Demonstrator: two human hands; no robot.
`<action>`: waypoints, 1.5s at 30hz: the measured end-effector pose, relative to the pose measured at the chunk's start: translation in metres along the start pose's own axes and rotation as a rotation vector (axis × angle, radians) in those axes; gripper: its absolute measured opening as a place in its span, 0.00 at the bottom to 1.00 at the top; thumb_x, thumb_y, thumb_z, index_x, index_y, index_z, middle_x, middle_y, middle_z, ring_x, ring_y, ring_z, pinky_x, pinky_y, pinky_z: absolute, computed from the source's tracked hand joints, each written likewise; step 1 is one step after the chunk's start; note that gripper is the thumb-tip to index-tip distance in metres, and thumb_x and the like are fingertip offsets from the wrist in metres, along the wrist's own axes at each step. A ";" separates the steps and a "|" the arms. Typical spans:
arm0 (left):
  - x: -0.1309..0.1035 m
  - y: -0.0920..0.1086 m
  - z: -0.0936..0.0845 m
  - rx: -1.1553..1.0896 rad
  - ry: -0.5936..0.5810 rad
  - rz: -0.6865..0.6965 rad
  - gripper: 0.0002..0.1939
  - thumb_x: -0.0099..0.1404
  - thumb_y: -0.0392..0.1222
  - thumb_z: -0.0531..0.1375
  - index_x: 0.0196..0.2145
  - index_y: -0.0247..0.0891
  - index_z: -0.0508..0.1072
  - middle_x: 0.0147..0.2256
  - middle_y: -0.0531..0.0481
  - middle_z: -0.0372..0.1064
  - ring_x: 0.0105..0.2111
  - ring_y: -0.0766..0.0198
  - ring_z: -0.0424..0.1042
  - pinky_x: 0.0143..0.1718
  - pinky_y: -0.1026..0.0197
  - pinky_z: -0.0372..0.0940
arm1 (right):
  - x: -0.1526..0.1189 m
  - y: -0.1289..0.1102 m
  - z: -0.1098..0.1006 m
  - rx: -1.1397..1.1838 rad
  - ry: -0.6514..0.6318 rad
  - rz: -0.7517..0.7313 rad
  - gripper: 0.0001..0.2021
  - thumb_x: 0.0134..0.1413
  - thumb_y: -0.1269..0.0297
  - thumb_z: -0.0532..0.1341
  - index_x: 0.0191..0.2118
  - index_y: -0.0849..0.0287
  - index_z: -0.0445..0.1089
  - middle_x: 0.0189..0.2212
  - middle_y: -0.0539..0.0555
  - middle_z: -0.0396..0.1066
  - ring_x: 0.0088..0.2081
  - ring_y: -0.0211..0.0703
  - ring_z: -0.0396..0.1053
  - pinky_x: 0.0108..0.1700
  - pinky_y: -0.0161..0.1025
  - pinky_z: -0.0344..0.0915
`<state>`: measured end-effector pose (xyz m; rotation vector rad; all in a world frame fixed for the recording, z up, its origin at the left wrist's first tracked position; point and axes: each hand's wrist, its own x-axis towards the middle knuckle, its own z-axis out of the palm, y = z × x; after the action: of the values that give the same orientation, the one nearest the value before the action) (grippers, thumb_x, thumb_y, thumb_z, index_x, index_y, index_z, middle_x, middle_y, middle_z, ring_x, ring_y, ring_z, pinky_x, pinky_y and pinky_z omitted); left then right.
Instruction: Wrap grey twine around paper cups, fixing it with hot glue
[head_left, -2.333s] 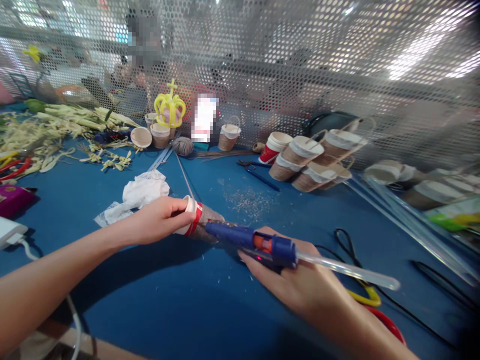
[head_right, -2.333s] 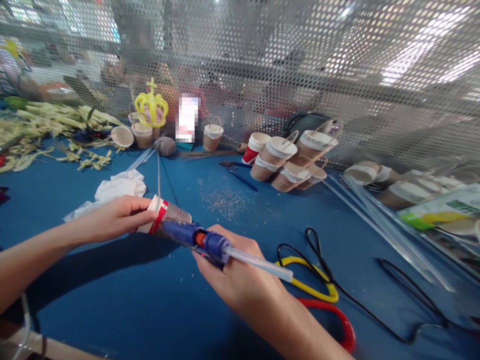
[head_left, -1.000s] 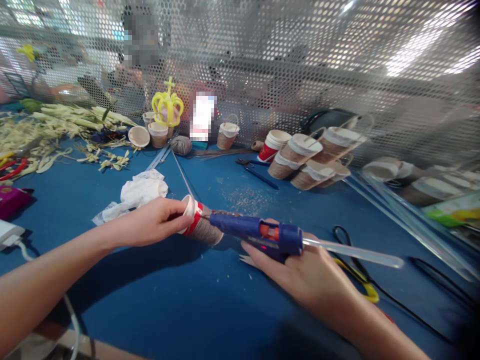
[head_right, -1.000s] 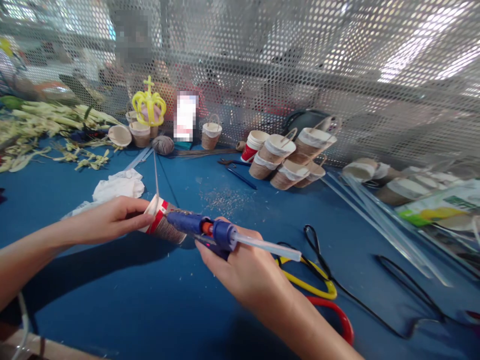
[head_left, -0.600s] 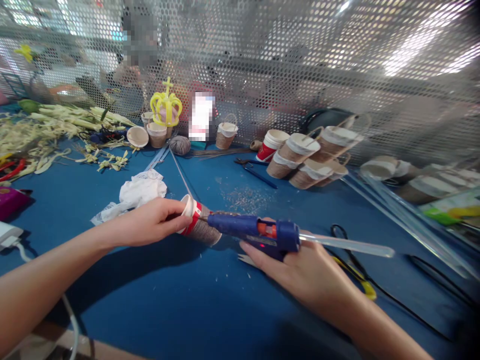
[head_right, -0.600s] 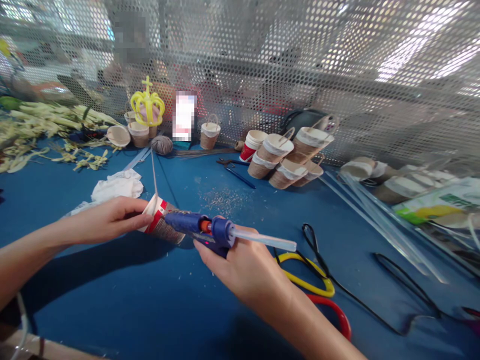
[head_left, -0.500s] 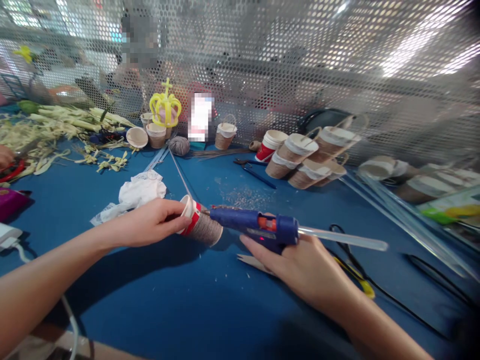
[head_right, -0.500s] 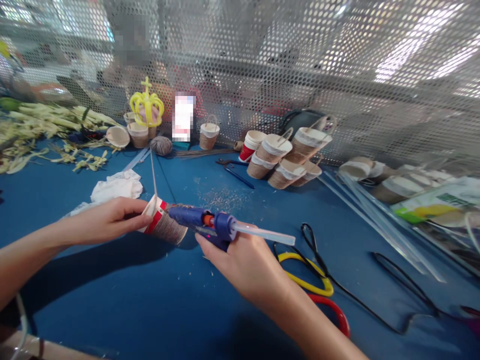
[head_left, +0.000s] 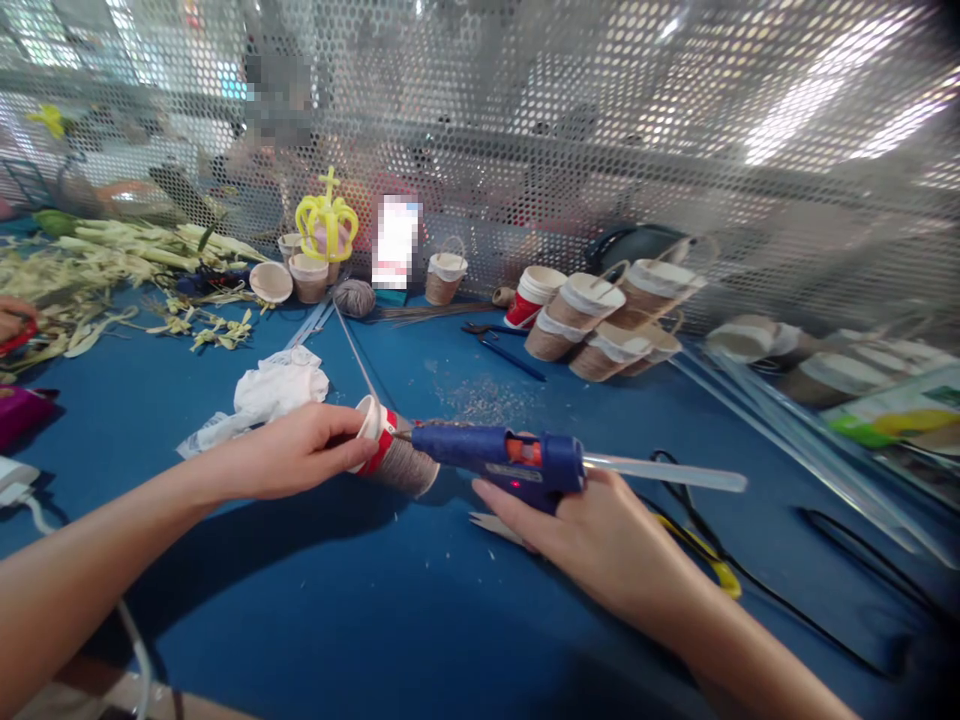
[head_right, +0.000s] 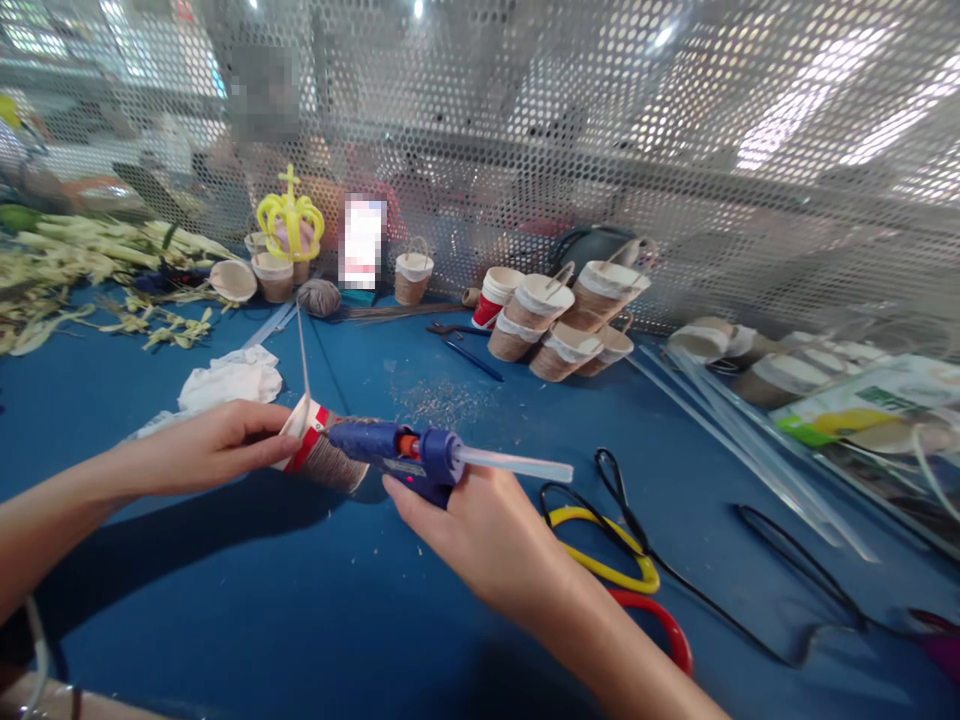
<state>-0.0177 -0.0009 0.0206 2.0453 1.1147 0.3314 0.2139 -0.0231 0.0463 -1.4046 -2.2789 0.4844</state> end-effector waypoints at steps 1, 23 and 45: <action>0.000 0.000 0.000 0.001 0.002 0.001 0.17 0.65 0.45 0.45 0.33 0.32 0.69 0.29 0.49 0.65 0.28 0.66 0.61 0.29 0.66 0.57 | 0.000 0.000 0.000 -0.003 0.004 -0.009 0.09 0.48 0.67 0.54 0.21 0.55 0.67 0.08 0.45 0.58 0.12 0.35 0.58 0.15 0.32 0.56; 0.006 -0.001 0.000 -0.037 0.048 -0.003 0.16 0.63 0.46 0.44 0.26 0.34 0.63 0.23 0.55 0.55 0.23 0.70 0.52 0.23 0.68 0.50 | -0.013 0.007 0.017 0.064 -0.057 0.031 0.06 0.50 0.64 0.55 0.24 0.56 0.63 0.19 0.47 0.66 0.21 0.36 0.63 0.22 0.32 0.61; 0.008 -0.007 0.003 -0.012 0.094 -0.085 0.17 0.61 0.47 0.45 0.25 0.33 0.64 0.20 0.56 0.53 0.20 0.71 0.52 0.20 0.67 0.46 | -0.019 0.004 0.026 0.004 -0.113 -0.104 0.06 0.51 0.68 0.53 0.25 0.57 0.61 0.20 0.47 0.64 0.19 0.33 0.59 0.21 0.31 0.57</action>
<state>-0.0158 0.0060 0.0120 1.9823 1.2503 0.3940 0.2112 -0.0403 0.0189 -1.2787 -2.4253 0.5474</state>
